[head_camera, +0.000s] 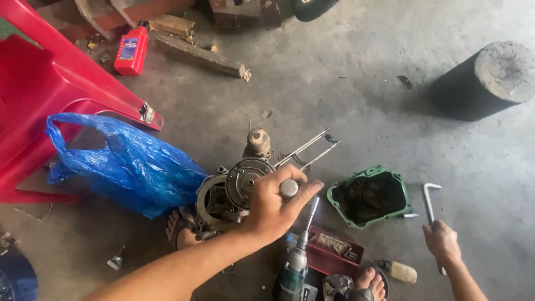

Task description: Assembling and repairing various components of a motorcycle engine on the workshop floor.

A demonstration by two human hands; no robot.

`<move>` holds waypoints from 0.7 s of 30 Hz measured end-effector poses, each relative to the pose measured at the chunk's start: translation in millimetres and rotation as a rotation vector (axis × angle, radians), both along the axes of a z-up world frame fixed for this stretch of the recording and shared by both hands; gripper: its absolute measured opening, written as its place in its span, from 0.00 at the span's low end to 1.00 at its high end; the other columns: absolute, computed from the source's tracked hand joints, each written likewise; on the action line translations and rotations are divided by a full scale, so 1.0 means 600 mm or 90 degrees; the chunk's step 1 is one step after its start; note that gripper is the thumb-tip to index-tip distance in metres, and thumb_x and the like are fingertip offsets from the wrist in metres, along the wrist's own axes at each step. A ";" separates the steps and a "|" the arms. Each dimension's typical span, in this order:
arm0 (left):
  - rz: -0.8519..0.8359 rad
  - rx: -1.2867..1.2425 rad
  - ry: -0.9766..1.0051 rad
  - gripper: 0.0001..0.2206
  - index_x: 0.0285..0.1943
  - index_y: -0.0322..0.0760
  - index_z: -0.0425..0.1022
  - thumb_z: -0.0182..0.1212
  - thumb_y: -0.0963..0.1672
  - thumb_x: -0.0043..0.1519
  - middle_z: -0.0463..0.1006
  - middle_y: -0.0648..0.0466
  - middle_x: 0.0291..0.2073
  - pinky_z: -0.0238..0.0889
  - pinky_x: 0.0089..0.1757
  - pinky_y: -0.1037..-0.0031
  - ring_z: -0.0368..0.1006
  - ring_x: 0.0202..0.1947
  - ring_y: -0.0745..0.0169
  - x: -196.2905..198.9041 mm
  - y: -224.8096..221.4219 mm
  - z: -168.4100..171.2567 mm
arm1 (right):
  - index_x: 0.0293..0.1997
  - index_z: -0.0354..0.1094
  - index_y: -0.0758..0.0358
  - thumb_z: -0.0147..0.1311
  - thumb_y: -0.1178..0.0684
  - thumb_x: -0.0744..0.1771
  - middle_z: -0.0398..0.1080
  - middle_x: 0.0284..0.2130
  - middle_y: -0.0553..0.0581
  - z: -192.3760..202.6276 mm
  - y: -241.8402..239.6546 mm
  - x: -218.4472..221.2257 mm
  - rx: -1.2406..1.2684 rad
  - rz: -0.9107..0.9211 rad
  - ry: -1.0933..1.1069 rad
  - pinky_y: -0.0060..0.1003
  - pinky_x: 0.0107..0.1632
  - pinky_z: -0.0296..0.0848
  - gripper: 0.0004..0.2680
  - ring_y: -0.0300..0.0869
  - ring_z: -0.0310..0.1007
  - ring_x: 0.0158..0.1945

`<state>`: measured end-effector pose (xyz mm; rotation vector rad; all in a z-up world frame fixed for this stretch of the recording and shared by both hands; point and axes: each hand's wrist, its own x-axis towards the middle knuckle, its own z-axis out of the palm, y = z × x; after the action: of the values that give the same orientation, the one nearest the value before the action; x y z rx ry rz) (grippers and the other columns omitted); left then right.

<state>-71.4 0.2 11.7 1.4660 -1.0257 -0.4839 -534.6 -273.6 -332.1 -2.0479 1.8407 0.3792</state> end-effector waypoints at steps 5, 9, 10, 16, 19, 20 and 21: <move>-0.021 0.034 -0.010 0.18 0.21 0.37 0.71 0.69 0.48 0.60 0.69 0.57 0.11 0.57 0.21 0.72 0.67 0.15 0.70 0.002 -0.013 -0.013 | 0.53 0.73 0.63 0.54 0.43 0.71 0.78 0.35 0.72 0.257 0.097 0.125 -0.154 -0.108 -0.147 0.55 0.44 0.76 0.14 0.63 0.80 0.40; 0.025 -0.071 -0.056 0.18 0.23 0.35 0.69 0.67 0.47 0.64 0.67 0.54 0.13 0.58 0.23 0.71 0.66 0.15 0.66 -0.001 -0.008 -0.009 | 0.52 0.71 0.65 0.52 0.45 0.72 0.77 0.31 0.67 0.442 0.142 0.211 -0.245 -0.025 -0.210 0.48 0.39 0.75 0.12 0.56 0.79 0.35; 0.025 -0.062 -0.043 0.18 0.23 0.35 0.69 0.67 0.47 0.63 0.67 0.53 0.13 0.58 0.23 0.70 0.66 0.14 0.64 -0.004 -0.006 -0.010 | 0.50 0.71 0.65 0.52 0.48 0.70 0.76 0.29 0.64 0.485 0.152 0.233 -0.209 0.039 -0.297 0.44 0.36 0.74 0.11 0.51 0.78 0.31; -0.011 -0.079 -0.052 0.18 0.21 0.35 0.68 0.66 0.46 0.63 0.67 0.51 0.12 0.58 0.22 0.69 0.67 0.14 0.62 0.006 -0.011 -0.025 | 0.46 0.70 0.62 0.55 0.55 0.65 0.73 0.21 0.58 0.601 0.214 0.335 0.045 0.261 -0.479 0.40 0.27 0.72 0.08 0.40 0.69 0.22; -0.020 -0.085 -0.034 0.17 0.21 0.35 0.68 0.65 0.45 0.63 0.68 0.51 0.12 0.59 0.22 0.69 0.68 0.14 0.61 0.009 -0.009 -0.023 | 0.49 0.70 0.59 0.56 0.52 0.65 0.70 0.20 0.60 0.637 0.252 0.379 0.089 0.300 -0.418 0.41 0.28 0.71 0.10 0.42 0.66 0.22; -0.023 -0.074 -0.029 0.17 0.22 0.34 0.69 0.66 0.45 0.63 0.68 0.50 0.12 0.60 0.23 0.68 0.67 0.14 0.59 0.007 -0.008 -0.023 | 0.50 0.70 0.58 0.57 0.50 0.66 0.67 0.19 0.63 0.647 0.266 0.388 0.098 0.291 -0.374 0.43 0.28 0.71 0.10 0.45 0.63 0.22; -0.022 -0.077 -0.028 0.17 0.22 0.34 0.69 0.66 0.45 0.63 0.68 0.50 0.12 0.60 0.23 0.68 0.67 0.14 0.59 0.008 -0.007 -0.022 | 0.50 0.70 0.58 0.57 0.50 0.66 0.67 0.19 0.63 0.653 0.267 0.387 0.096 0.292 -0.371 0.43 0.28 0.71 0.10 0.45 0.63 0.22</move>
<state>-66.6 -4.1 -1.3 1.3586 -1.0974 -0.4091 -302.2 -113.2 59.5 -2.1601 0.9771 0.0160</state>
